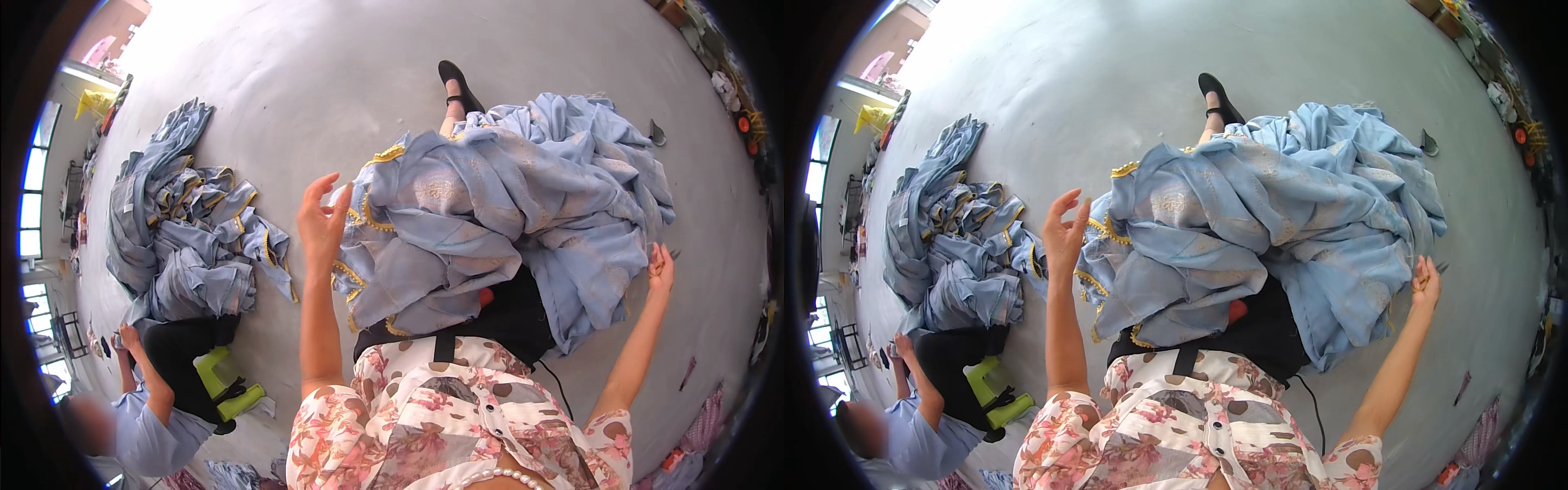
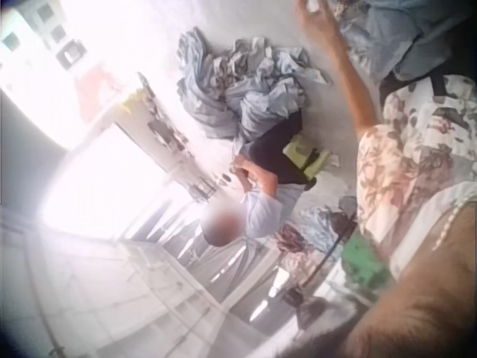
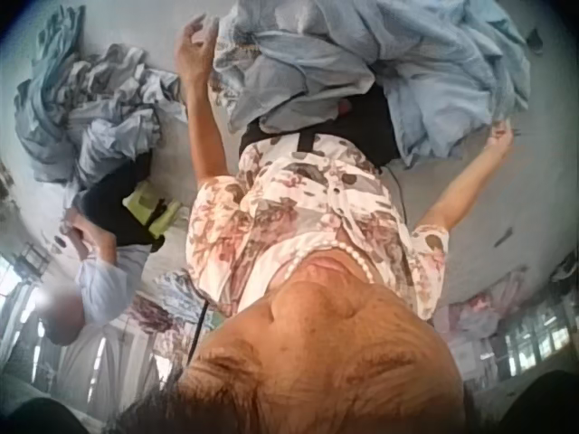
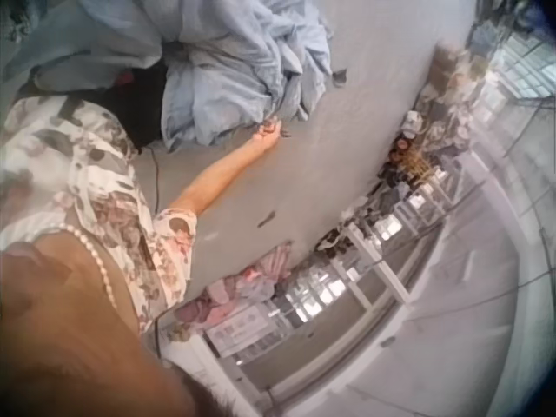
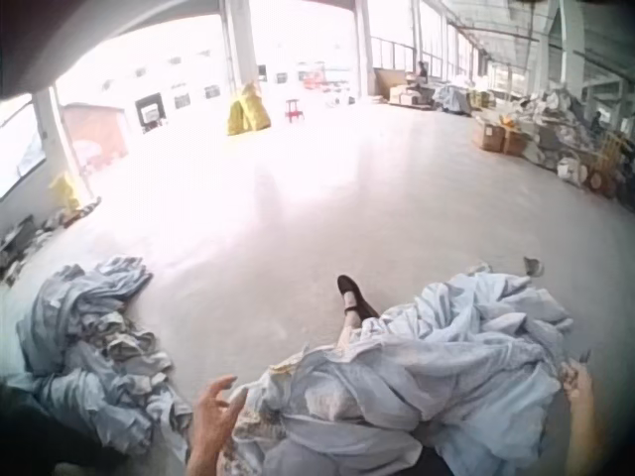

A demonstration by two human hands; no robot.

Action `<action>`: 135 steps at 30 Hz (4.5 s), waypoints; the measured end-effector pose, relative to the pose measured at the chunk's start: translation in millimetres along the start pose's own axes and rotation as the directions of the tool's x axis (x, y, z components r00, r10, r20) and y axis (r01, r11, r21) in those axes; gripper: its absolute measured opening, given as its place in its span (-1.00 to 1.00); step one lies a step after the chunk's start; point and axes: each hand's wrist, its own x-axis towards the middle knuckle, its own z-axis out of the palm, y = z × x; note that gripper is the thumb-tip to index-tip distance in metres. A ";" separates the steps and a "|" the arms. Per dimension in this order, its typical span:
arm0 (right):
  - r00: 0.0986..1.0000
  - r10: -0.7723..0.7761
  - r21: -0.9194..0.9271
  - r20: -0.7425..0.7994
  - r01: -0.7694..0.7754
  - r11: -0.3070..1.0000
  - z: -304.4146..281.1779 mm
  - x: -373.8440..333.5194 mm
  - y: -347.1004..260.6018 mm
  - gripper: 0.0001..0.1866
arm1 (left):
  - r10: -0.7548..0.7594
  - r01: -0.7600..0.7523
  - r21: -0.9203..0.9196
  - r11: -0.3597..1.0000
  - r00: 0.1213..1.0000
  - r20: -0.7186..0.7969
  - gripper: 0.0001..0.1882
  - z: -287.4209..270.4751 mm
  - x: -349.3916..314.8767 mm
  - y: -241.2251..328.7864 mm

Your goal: The person sits on the floor and repeatedly trims loose threads and excess fabric from the edges of a light blue garment using small scissors. The person handles the fabric with both hands, snips threads, and adjusts the material throughout the clip.

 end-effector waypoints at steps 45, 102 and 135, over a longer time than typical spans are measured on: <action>0.915 -0.130 0.132 0.382 0.085 0.988 142.4 -146.6 78.5 -0.93 | 0.208 -0.058 -0.327 0.943 0.871 0.446 -0.66 132.7 -85.3 80.6; 0.752 -0.446 -0.874 0.486 0.415 -0.252 -3.2 -102.8 -55.3 -0.58 | 0.419 -0.514 0.139 0.846 0.804 0.423 -0.66 29.5 -59.0 27.3; 0.635 -0.338 -0.401 0.694 0.732 0.551 143.4 -225.2 48.1 -0.81 | 0.066 0.636 -0.535 0.556 0.608 0.791 -0.82 146.5 -92.7 92.1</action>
